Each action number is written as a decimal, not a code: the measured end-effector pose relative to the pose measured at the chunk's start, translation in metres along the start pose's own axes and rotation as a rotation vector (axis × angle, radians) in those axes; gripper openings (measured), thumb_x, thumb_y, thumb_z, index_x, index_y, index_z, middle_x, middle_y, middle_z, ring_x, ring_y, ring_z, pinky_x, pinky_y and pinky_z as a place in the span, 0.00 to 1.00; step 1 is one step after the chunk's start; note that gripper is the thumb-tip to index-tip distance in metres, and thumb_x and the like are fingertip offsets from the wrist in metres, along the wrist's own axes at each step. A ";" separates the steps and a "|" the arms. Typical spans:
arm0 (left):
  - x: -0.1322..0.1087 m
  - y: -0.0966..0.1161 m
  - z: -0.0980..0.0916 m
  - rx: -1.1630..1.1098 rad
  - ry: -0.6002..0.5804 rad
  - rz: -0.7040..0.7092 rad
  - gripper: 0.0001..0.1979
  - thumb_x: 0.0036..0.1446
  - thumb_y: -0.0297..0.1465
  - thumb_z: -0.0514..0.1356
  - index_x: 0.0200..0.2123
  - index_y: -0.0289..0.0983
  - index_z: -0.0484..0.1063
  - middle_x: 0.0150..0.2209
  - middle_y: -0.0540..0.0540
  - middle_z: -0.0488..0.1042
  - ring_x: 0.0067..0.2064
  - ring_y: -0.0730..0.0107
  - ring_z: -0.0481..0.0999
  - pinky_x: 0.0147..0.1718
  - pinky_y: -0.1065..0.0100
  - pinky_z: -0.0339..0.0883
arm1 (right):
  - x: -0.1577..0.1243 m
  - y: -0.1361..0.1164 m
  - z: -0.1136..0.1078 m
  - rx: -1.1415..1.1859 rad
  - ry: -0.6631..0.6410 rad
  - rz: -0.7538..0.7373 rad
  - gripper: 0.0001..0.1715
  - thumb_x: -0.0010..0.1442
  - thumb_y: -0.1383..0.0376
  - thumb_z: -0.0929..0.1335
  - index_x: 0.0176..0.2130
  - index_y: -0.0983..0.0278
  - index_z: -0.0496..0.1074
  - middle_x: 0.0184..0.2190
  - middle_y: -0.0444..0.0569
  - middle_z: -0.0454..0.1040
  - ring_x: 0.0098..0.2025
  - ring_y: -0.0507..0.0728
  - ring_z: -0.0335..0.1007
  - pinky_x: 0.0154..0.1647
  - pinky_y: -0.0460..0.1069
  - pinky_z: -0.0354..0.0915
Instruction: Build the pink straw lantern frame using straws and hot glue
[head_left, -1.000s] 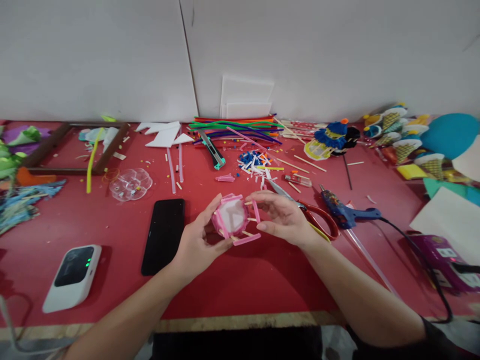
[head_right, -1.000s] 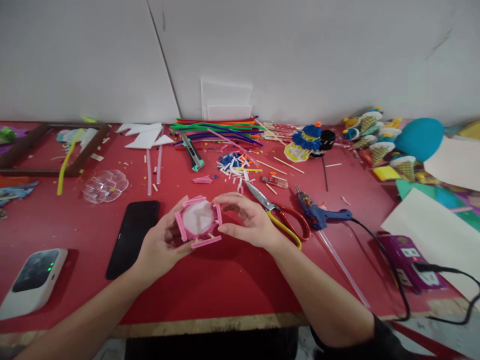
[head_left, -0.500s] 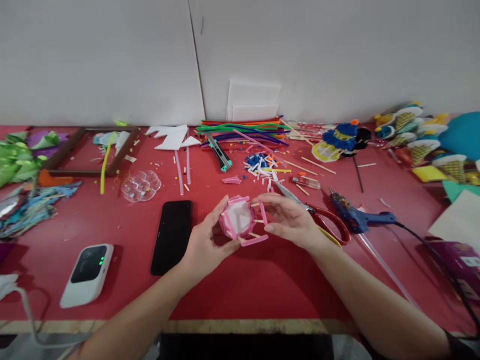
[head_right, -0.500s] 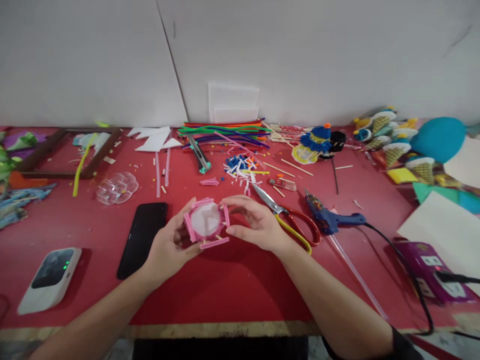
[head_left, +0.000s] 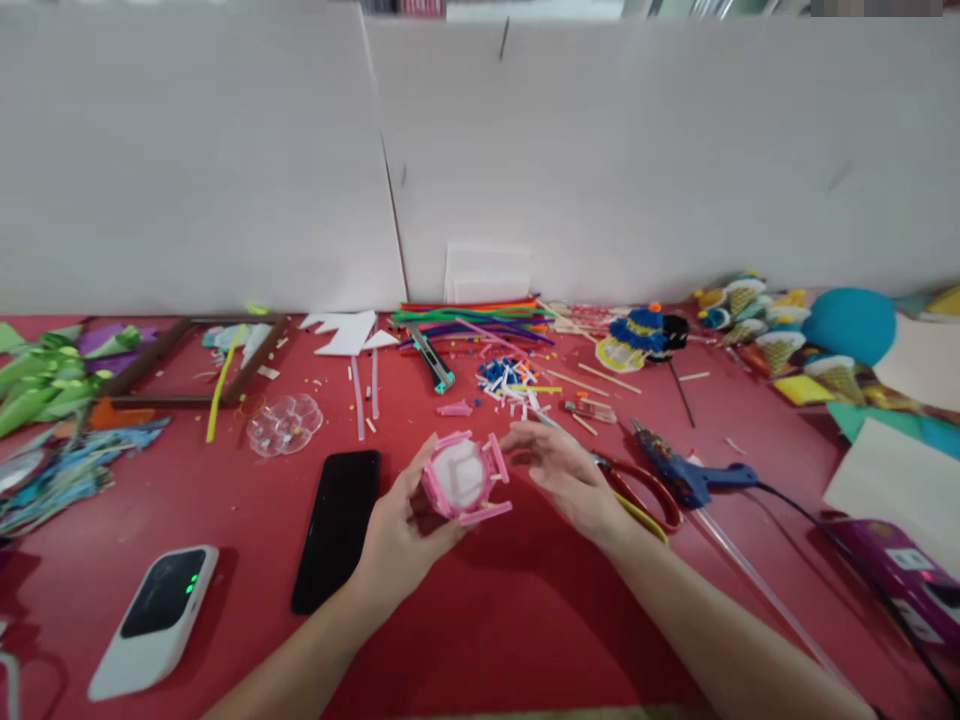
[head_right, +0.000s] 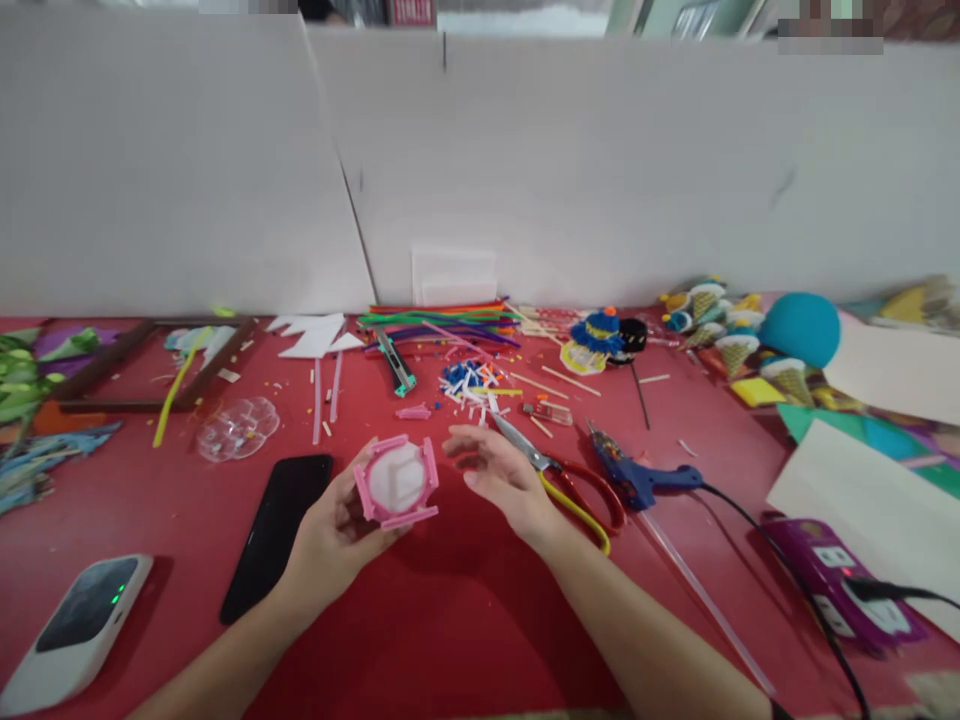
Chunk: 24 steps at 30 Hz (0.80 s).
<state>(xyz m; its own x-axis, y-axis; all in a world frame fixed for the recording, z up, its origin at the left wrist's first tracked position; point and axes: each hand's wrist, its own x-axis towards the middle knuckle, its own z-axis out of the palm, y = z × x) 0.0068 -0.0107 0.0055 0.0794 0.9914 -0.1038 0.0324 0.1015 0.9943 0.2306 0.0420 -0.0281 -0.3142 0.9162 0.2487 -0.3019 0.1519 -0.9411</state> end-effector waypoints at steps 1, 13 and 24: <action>0.001 0.002 0.000 -0.008 0.004 0.014 0.46 0.47 0.35 0.72 0.67 0.39 0.57 0.57 0.39 0.76 0.53 0.54 0.80 0.53 0.56 0.76 | 0.001 0.002 0.000 -0.003 0.030 0.000 0.22 0.60 0.56 0.73 0.53 0.53 0.74 0.46 0.50 0.78 0.49 0.59 0.74 0.52 0.55 0.71; 0.002 -0.007 0.000 -0.068 -0.016 0.097 0.42 0.45 0.33 0.73 0.63 0.41 0.62 0.61 0.38 0.72 0.57 0.51 0.77 0.53 0.56 0.76 | 0.000 0.007 0.012 -0.132 -0.073 0.040 0.22 0.59 0.56 0.74 0.52 0.59 0.74 0.46 0.51 0.79 0.46 0.57 0.76 0.51 0.53 0.72; 0.000 -0.010 -0.002 -0.121 -0.113 0.094 0.42 0.47 0.32 0.73 0.64 0.44 0.60 0.62 0.37 0.71 0.60 0.50 0.75 0.53 0.55 0.75 | -0.004 0.005 0.011 -0.197 -0.114 -0.008 0.23 0.59 0.59 0.75 0.53 0.58 0.74 0.45 0.51 0.80 0.46 0.56 0.78 0.52 0.52 0.73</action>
<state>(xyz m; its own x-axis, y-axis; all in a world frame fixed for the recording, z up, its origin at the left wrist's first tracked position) 0.0048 -0.0112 -0.0046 0.1880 0.9822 -0.0060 -0.1002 0.0252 0.9946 0.2209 0.0349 -0.0315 -0.4156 0.8686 0.2700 -0.1265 0.2387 -0.9628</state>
